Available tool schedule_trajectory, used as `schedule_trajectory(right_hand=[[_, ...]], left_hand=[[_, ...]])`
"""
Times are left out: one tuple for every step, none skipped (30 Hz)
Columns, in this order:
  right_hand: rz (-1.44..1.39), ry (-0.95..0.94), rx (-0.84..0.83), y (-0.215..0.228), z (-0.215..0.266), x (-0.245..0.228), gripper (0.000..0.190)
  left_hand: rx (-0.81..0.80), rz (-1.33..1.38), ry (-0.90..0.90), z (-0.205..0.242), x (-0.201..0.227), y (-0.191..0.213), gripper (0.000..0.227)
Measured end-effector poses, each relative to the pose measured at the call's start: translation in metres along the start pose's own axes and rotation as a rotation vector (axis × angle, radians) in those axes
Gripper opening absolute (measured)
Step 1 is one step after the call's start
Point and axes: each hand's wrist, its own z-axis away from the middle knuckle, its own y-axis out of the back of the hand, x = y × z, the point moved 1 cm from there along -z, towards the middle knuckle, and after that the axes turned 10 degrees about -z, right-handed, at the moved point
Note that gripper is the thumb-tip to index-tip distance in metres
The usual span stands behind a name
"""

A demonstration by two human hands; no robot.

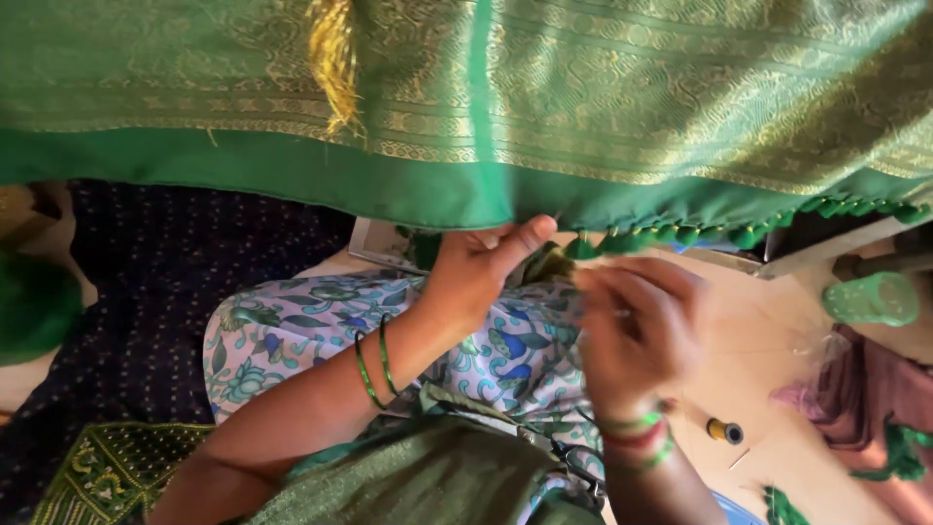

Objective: The recorder is sewing small green decorative pom-poms or tassels onto the edge of a green fabric.

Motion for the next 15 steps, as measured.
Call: schedule_trajectory(right_hand=[[0.176,0.275,0.039,0.01,0.004,-0.004,0.013],[0.176,0.269,0.033,0.004,-0.019,-0.026,0.013],[0.251,0.312,-0.099,-0.001,-0.04,-0.05,0.016],[0.323,0.357,-0.231,-0.006,-0.062,-0.072,0.025],[0.33,0.361,-0.222,-0.002,-0.061,-0.062,0.025],[0.195,0.299,-0.272,0.001,-0.061,-0.052,0.016],[0.055,0.234,-0.33,0.003,-0.061,-0.041,0.01],[0.056,0.237,-0.33,0.004,-0.057,-0.041,0.01],[0.082,0.3,-0.271,0.004,-0.052,-0.041,0.01],[0.108,0.363,-0.212,0.004,-0.047,-0.04,0.01],[0.103,0.36,-0.215,-0.001,-0.045,-0.043,0.01],[-0.035,0.226,-0.215,-0.004,-0.042,-0.044,0.01],[-0.168,0.096,-0.211,-0.007,-0.042,-0.045,0.01],[-0.168,0.098,-0.211,-0.008,-0.038,-0.038,0.01],[-0.075,0.19,-0.211,-0.01,-0.034,-0.032,0.011]], left_hand=[[0.005,-0.096,-0.031,0.006,-0.002,0.0,0.024],[0.011,-0.095,-0.024,0.004,-0.006,0.001,0.024],[-0.049,-0.068,-0.037,0.004,-0.012,-0.001,0.022],[-0.107,-0.04,-0.05,0.004,-0.017,-0.004,0.02],[-0.118,-0.039,-0.054,0.003,-0.006,-0.009,0.02],[-0.121,-0.011,-0.058,0.002,0.005,-0.014,0.019],[-0.113,0.019,-0.06,0.002,0.015,-0.018,0.018],[-0.114,0.021,-0.063,0.001,0.015,-0.022,0.018],[-0.052,0.085,-0.006,0.002,0.016,-0.024,0.016],[0.009,0.149,0.05,0.002,0.016,-0.025,0.015],[0.016,0.148,0.052,0.003,0.013,-0.023,0.015],[0.019,0.145,0.081,0.003,0.01,-0.022,0.017],[0.016,0.144,0.107,0.001,0.007,-0.023,0.023],[0.015,0.144,0.105,0.002,0.005,-0.025,0.023],[0.044,0.139,0.111,0.003,0.004,-0.026,0.025]])
